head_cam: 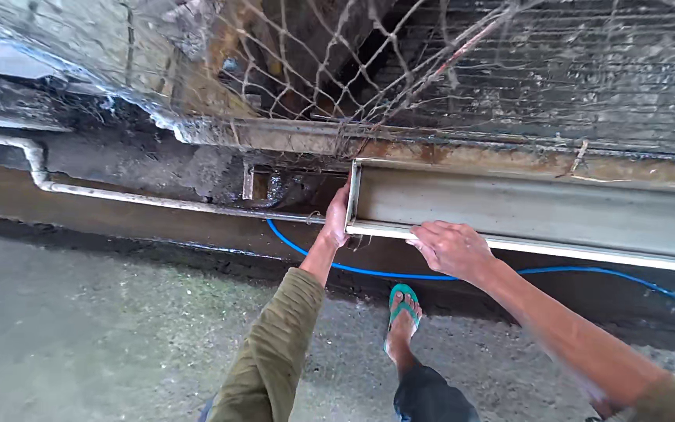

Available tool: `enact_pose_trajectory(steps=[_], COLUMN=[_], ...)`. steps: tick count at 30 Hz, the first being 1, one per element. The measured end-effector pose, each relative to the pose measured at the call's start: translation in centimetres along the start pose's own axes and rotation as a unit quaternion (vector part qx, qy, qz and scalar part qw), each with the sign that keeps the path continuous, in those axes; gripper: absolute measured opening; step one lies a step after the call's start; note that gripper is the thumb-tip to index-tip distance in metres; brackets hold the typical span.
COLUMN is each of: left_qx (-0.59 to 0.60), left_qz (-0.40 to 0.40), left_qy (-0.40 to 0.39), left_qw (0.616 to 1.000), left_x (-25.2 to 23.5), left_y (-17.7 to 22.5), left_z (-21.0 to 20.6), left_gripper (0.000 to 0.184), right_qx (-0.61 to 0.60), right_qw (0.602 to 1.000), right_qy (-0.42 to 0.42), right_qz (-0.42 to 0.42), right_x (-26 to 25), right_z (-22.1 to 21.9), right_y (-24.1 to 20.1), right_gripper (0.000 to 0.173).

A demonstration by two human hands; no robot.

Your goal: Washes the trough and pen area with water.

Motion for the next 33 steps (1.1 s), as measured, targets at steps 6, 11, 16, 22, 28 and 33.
enact_pose_trajectory(steps=[6, 11, 16, 22, 28, 33], left_qx=[0.010, -0.066, -0.275, -0.682, -0.707, -0.683], left_qz=[-0.065, -0.150, -0.057, -0.004, -0.067, -0.128], left_qy=[-0.027, -0.063, -0.231, -0.199, 0.086, 0.126], left_qw=[0.997, 0.984, 0.931, 0.704, 0.699, 0.708], left_x=[0.1, 1.1, 6.7, 9.3, 17.2, 26.8], left_y=[-0.4, -0.1, 0.5, 3.1, 10.7, 6.5], left_z=[-0.2, -0.1, 4.0, 20.4, 33.9, 41.7], left_gripper=[0.052, 0.057, 0.050, 0.043, 0.032, 0.049], right_qx=[-0.006, 0.024, 0.034, -0.161, -0.287, -0.340], right_qw=[1.000, 0.997, 0.978, 0.958, 0.881, 0.855], right_qy=[0.004, 0.066, 0.134, -0.237, -0.314, -0.238], right_qz=[0.002, -0.017, 0.158, 0.025, -0.206, -0.311], right_x=[0.2, 0.9, 0.1, -12.9, -27.8, -36.1], right_z=[-0.1, 0.5, -2.3, -28.2, -51.9, -59.8], right_y=[0.0, -1.1, -12.7, -17.6, -18.5, -17.7], right_gripper=[0.043, 0.051, 0.029, 0.031, 0.040, 0.049])
Point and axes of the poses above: each hand's wrist, its own x-axis away from the middle knuckle, its own z-axis out of the back of the hand, y = z × x, the point moved 9 cm from there along -x, towards the middle knuckle, and after that the axes turned 9 degrees about -y, right-handed, at the moved point
